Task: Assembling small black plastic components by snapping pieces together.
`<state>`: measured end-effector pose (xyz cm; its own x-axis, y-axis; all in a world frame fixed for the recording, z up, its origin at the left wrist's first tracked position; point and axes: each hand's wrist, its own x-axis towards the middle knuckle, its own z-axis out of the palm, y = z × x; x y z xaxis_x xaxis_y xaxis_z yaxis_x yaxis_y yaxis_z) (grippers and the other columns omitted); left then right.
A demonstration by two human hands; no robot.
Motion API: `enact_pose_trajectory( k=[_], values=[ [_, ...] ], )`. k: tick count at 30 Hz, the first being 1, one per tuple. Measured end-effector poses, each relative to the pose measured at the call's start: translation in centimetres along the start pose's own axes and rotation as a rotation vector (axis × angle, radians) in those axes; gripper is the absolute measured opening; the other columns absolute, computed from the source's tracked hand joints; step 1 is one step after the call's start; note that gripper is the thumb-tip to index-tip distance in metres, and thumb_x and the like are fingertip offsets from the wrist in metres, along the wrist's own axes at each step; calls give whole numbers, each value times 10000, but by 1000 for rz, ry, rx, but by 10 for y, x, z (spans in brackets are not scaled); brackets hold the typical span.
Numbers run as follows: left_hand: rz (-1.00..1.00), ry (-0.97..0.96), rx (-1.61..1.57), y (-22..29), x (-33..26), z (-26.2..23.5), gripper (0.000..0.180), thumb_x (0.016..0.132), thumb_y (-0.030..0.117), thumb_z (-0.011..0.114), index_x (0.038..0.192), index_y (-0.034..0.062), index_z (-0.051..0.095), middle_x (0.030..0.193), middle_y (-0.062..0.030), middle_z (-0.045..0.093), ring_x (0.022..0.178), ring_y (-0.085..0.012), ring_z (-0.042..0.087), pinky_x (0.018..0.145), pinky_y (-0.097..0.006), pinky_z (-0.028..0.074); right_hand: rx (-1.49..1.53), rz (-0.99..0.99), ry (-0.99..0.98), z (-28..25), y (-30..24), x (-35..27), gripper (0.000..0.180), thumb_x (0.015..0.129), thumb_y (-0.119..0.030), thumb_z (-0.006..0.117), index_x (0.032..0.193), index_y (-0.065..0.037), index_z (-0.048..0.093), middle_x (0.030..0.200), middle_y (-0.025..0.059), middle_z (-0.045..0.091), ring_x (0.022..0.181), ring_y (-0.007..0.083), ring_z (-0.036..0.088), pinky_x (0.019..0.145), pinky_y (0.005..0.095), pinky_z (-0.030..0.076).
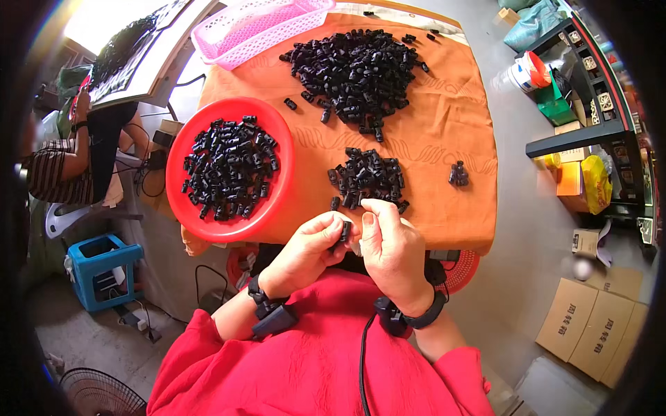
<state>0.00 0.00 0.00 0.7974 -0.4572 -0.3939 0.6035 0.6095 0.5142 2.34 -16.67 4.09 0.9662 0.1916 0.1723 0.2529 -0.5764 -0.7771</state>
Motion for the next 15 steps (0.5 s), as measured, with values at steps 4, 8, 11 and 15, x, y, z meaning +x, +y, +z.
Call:
enact_pose_trajectory(
  k=[4, 8, 11, 15],
  values=[
    [21, -36, 1, -3, -2, -1, 240, 1037, 320, 557, 1063, 91, 626, 905, 20, 585, 740, -50, 442, 628, -197, 349, -109, -24, -2, 6, 1, -2, 148, 1031, -104, 536, 1130, -25, 612, 681, 76, 641, 598, 158, 676, 534, 299, 509],
    [27, -23, -30, -7, -2, -1, 241, 1037, 325, 558, 1051, 93, 622, 878, 15, 579, 698, -53, 420, 621, -201, 343, -117, -24, -10, 10, 3, -4, 130, 1027, -87, 535, 1112, -23, 609, 677, 80, 641, 593, 171, 687, 521, 301, 510],
    [38, -8, -12, -9, -3, -1, 238, 1039, 327, 556, 1052, 97, 616, 878, 21, 575, 701, -52, 420, 622, -205, 346, -86, 16, 2, 12, 1, -4, 151, 948, -47, 604, 1099, -36, 607, 675, 131, 638, 629, 305, 660, 564, 407, 506],
    [29, 14, 11, -9, -3, -1, 234, 1040, 331, 555, 1056, 104, 609, 879, 26, 572, 703, -51, 423, 627, -207, 351, -117, 3, 24, 13, 0, -3, 146, 948, -45, 606, 1093, -34, 606, 674, 131, 636, 632, 308, 661, 564, 413, 504]
  ],
)
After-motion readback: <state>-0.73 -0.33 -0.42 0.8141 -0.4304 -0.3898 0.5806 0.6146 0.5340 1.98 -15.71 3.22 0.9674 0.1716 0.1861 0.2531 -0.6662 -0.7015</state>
